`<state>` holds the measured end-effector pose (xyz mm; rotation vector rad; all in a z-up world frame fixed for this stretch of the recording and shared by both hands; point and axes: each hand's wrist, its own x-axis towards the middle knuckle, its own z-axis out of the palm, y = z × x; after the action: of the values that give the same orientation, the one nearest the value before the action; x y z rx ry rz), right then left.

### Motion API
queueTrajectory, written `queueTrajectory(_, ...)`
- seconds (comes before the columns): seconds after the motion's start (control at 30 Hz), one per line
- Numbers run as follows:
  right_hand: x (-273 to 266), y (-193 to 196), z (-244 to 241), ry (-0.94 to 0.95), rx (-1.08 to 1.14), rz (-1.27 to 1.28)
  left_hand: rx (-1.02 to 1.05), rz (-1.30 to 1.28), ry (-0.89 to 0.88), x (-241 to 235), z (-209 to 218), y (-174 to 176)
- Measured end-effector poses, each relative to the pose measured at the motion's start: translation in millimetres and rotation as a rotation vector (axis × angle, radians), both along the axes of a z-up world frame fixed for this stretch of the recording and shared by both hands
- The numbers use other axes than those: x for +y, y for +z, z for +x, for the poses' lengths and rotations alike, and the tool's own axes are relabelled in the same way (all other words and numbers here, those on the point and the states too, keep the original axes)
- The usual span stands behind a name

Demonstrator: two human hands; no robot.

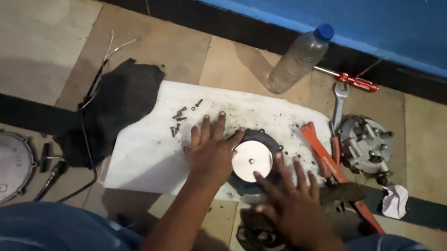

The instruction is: The person pours liquid from a plastic bottle onto a circular metal cover and wipes it with a cloth. They then handle a black rubber gasket, wiping it with the cloth and rubbing it with their hands. The person is sitting on the floor surrounded by tools and disassembled parts.

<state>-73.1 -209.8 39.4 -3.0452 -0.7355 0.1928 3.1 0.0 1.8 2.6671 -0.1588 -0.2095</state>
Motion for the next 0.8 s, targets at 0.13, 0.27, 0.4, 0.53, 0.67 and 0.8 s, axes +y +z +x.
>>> queueTrajectory(0.13, 7, -10, 3, -0.019, 0.002, -0.023, -0.028, -0.006, 0.009, -2, 0, 2)
queueTrajectory(0.27, 7, -10, 5, -0.039, 0.009, -0.05, -0.015, -0.011, 0.021, -3, 1, 2)
queueTrajectory(0.4, -1, -13, 6, -0.102, -0.113, -0.065, -0.025, 0.02, 0.005, 0, 2, -2)
queueTrajectory(0.53, 5, -21, -2, -0.087, -0.084, 0.021, -0.086, 0.01, 0.01, -5, 2, -5)
queueTrajectory(0.67, 20, -16, -8, -0.178, -0.139, -0.02, -0.14, 0.001, 0.019, -1, -1, -7)
queueTrajectory(0.8, 20, -7, -10, -0.097, 0.016, 0.014, -0.151, 0.009, 0.009, -8, 0, -9)
